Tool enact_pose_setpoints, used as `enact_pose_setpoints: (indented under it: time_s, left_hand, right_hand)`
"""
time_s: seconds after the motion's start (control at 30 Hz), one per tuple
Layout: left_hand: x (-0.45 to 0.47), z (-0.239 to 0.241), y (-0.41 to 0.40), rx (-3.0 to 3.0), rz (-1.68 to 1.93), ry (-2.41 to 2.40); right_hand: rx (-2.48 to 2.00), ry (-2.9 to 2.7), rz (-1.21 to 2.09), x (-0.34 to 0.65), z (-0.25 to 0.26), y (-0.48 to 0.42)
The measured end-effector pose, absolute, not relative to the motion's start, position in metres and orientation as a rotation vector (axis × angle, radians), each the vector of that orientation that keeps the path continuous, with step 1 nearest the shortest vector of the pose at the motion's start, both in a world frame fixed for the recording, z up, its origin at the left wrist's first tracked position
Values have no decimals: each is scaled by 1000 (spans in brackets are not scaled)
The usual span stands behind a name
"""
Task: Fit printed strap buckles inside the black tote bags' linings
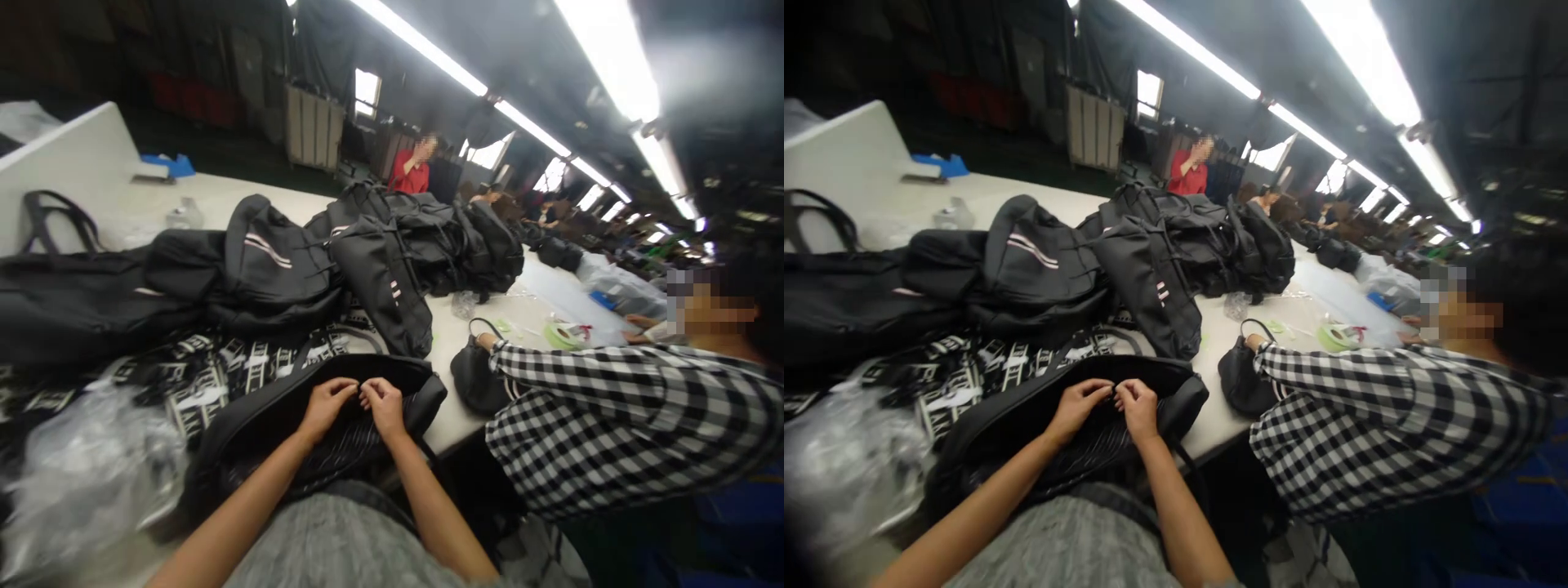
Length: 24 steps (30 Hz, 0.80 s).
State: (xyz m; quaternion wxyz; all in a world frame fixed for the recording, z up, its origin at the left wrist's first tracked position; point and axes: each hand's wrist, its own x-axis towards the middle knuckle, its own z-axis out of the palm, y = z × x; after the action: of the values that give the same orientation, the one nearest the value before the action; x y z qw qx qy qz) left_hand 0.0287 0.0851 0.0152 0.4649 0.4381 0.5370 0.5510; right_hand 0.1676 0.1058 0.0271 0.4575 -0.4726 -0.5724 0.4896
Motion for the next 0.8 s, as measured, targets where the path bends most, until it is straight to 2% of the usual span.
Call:
enact_pose_setpoints:
  time_s: [0.23, 0.57, 0.8]
  left_hand:
    - [30, 7, 76, 1152, 1336, 1355]
    - [25, 6, 71, 1523, 1344, 1430]
    - [26, 4, 71, 1604, 1304, 1442]
  right_hand:
    - [-1125, -1357, 1305, 171, 13, 104]
    - [-1159, -1732, 1005, 171, 16, 97]
    - [-1185, -1711, 1022, 172, 11, 98]
